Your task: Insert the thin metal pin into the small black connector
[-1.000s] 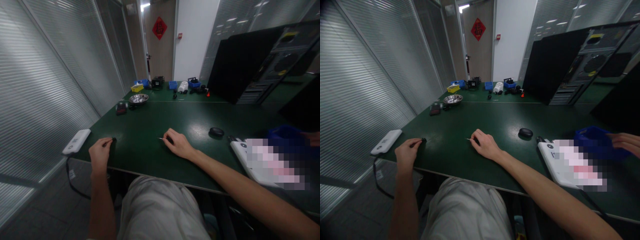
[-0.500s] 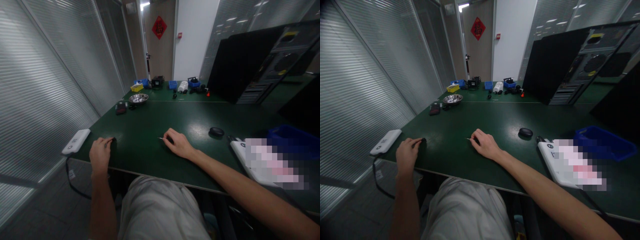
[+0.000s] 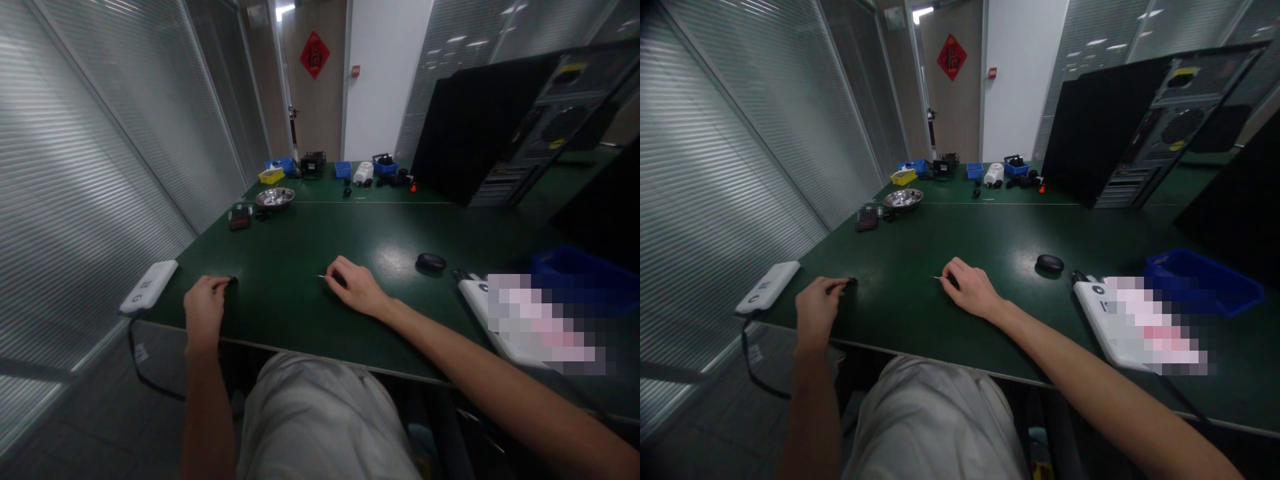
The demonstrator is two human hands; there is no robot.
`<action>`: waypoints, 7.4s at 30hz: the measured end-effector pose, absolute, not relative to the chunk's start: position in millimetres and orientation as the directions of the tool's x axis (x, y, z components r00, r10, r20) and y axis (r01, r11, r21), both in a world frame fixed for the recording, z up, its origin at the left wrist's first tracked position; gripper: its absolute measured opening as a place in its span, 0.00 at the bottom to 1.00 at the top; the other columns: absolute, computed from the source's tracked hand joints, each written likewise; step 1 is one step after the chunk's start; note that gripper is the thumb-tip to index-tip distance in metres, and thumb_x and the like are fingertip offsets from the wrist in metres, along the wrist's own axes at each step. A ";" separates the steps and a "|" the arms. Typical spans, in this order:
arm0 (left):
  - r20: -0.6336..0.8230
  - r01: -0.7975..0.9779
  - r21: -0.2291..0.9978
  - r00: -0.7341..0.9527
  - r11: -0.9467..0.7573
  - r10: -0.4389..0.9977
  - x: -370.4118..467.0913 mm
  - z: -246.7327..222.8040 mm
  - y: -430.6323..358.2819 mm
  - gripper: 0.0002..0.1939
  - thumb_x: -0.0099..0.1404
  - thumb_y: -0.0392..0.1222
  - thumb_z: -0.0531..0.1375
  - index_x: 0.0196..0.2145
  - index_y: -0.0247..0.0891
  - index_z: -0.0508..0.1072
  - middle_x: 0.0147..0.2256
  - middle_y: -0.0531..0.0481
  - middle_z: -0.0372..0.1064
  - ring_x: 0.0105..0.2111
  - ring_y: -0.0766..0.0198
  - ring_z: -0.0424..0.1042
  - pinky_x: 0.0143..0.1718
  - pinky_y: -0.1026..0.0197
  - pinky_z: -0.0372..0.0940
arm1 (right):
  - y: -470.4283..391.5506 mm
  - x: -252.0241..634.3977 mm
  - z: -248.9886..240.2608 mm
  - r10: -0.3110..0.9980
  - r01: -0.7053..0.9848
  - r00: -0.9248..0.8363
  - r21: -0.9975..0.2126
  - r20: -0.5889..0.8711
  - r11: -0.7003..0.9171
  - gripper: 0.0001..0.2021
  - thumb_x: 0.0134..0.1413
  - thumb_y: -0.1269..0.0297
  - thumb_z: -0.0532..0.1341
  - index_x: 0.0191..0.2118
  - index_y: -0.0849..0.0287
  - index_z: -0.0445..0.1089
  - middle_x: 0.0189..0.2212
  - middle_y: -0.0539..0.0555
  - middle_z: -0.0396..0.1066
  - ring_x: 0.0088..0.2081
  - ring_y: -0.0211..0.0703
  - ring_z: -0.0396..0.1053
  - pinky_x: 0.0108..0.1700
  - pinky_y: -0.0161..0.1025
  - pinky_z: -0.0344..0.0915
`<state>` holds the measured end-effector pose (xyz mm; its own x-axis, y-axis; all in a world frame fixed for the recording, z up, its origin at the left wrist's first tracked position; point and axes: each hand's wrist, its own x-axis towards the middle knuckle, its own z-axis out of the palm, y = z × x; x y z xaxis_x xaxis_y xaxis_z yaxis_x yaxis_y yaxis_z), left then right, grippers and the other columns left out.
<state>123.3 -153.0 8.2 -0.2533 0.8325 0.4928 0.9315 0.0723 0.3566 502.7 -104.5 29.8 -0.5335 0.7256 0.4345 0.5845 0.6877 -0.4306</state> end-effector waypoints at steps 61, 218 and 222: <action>0.310 0.474 0.802 0.190 -0.364 0.932 299.8 21.8 -161.5 0.06 0.67 0.39 0.65 0.40 0.43 0.83 0.39 0.50 0.80 0.38 0.61 0.78 0.43 0.61 0.70 | -138.6 515.0 27.8 0.717 0.639 -0.616 -0.325 0.327 0.697 0.08 0.72 0.59 0.54 0.44 0.54 0.69 0.41 0.51 0.69 0.36 0.39 0.69 0.36 0.37 0.58; 0.266 0.526 0.784 0.197 -0.331 0.944 302.7 23.0 -157.5 0.06 0.65 0.35 0.64 0.37 0.41 0.82 0.36 0.48 0.77 0.35 0.62 0.75 0.39 0.60 0.67 | -139.3 526.2 28.6 0.749 0.679 -0.585 -0.316 0.311 0.663 0.08 0.70 0.60 0.56 0.42 0.55 0.69 0.39 0.52 0.70 0.35 0.40 0.68 0.34 0.37 0.58; 0.266 0.508 0.798 0.186 -0.324 0.946 301.9 21.9 -157.1 0.05 0.65 0.37 0.64 0.38 0.41 0.82 0.36 0.48 0.77 0.35 0.61 0.75 0.39 0.60 0.68 | -139.5 526.3 28.5 0.752 0.680 -0.585 -0.322 0.305 0.659 0.08 0.70 0.60 0.55 0.42 0.55 0.69 0.39 0.52 0.70 0.35 0.40 0.69 0.35 0.37 0.58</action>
<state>301.9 -157.1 21.9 0.1857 0.9460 0.2657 0.5077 -0.3238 0.7983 526.3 -139.5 28.5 -0.5846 0.7519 0.3048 0.6798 0.6590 -0.3219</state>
